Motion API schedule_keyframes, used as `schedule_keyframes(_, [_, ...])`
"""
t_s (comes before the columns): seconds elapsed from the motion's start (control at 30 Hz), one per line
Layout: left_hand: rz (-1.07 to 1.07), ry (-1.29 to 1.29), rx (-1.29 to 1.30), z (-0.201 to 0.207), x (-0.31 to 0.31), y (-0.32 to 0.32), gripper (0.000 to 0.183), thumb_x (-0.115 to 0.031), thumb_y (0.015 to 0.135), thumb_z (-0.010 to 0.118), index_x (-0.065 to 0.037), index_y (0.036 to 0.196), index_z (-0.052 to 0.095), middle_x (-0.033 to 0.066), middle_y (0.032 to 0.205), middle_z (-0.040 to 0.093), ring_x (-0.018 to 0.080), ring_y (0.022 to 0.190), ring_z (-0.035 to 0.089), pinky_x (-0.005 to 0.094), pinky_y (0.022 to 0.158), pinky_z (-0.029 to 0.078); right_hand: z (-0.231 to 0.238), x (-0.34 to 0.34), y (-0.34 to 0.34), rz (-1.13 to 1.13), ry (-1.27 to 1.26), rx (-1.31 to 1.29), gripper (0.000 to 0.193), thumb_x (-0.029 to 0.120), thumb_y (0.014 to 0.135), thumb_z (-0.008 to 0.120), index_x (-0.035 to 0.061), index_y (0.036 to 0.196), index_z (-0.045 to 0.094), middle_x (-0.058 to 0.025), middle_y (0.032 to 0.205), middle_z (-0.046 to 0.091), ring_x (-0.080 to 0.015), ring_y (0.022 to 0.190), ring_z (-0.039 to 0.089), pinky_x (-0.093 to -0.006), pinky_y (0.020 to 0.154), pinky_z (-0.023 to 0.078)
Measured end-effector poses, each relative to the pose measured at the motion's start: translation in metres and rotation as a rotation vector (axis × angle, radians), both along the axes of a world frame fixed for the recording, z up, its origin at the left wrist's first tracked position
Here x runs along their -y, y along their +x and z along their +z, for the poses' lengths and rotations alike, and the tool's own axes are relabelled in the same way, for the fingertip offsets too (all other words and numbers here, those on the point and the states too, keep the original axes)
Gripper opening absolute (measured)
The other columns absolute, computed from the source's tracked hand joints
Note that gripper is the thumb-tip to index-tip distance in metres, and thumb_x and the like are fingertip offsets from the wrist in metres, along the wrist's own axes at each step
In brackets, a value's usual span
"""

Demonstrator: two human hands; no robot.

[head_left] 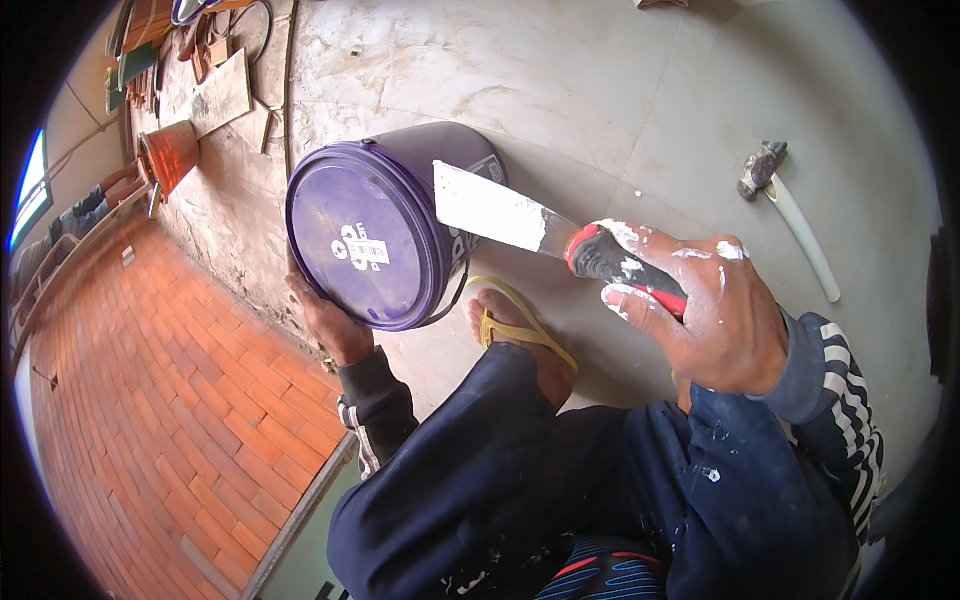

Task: The person uses a hammer to tap a purple paint bucket, then uses a putty knife to scrape dried paint from the bucket's lid. The person repeatedly scrapes the lid while holding the bucket.

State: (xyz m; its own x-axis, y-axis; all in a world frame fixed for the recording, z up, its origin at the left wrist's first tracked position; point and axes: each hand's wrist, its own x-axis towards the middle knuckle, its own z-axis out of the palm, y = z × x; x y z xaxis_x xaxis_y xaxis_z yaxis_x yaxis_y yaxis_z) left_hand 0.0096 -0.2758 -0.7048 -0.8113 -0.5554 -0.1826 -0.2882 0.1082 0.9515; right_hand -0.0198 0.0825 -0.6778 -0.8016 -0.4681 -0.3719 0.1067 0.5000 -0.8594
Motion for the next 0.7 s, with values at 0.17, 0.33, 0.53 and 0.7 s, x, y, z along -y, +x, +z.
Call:
schedule_keyframes(0.17, [0.048, -0.025, 0.022, 0.001, -0.004, -0.002, 0.053, -0.038, 0.101, 0.02, -0.003, 0.14, 0.032, 0.0121, 0.142, 0.035, 0.0225, 0.127, 0.037, 0.0343, 0.108, 0.028, 0.004, 0.003, 0.003, -0.043, -0.013, -0.109, 0.042, 0.025, 0.082, 0.064, -0.0045, 0.111, 0.061, -0.0238, 0.096, 0.065, -0.0361, 0.075, 0.065, -0.0377, 0.073, 0.052])
schedule_keyframes(0.33, [0.026, -0.058, 0.004, -0.002, 0.0, -0.001, 0.053, -0.037, 0.102, 0.019, -0.002, 0.139, 0.032, 0.012, 0.142, 0.035, 0.0206, 0.128, 0.035, 0.0327, 0.109, 0.026, 0.009, 0.008, 0.007, -0.045, 0.004, -0.182, 0.041, 0.025, 0.082, 0.065, -0.0049, 0.11, 0.061, -0.0241, 0.096, 0.065, -0.0349, 0.074, 0.066, -0.0358, 0.071, 0.052])
schedule_keyframes(0.53, [0.014, -0.031, -0.041, -0.001, -0.002, -0.001, 0.052, -0.036, 0.102, 0.02, -0.001, 0.139, 0.033, 0.0121, 0.142, 0.034, 0.0207, 0.128, 0.035, 0.0328, 0.109, 0.025, 0.014, 0.007, 0.01, -0.033, 0.112, -0.152, 0.043, 0.028, 0.082, 0.065, -0.0041, 0.111, 0.061, -0.0251, 0.087, 0.065, -0.0337, 0.068, 0.066, -0.034, 0.065, 0.052])
schedule_keyframes(0.7, [0.006, 0.005, -0.059, -0.003, 0.0, 0.0, 0.052, -0.036, 0.102, 0.02, -0.001, 0.138, 0.033, 0.0119, 0.141, 0.036, 0.0207, 0.127, 0.036, 0.033, 0.108, 0.026, 0.014, 0.007, 0.012, -0.001, 0.153, -0.155, 0.045, 0.03, 0.083, 0.065, -0.0034, 0.113, 0.061, -0.0257, 0.087, 0.065, -0.0322, 0.062, 0.065, -0.0333, 0.061, 0.052])
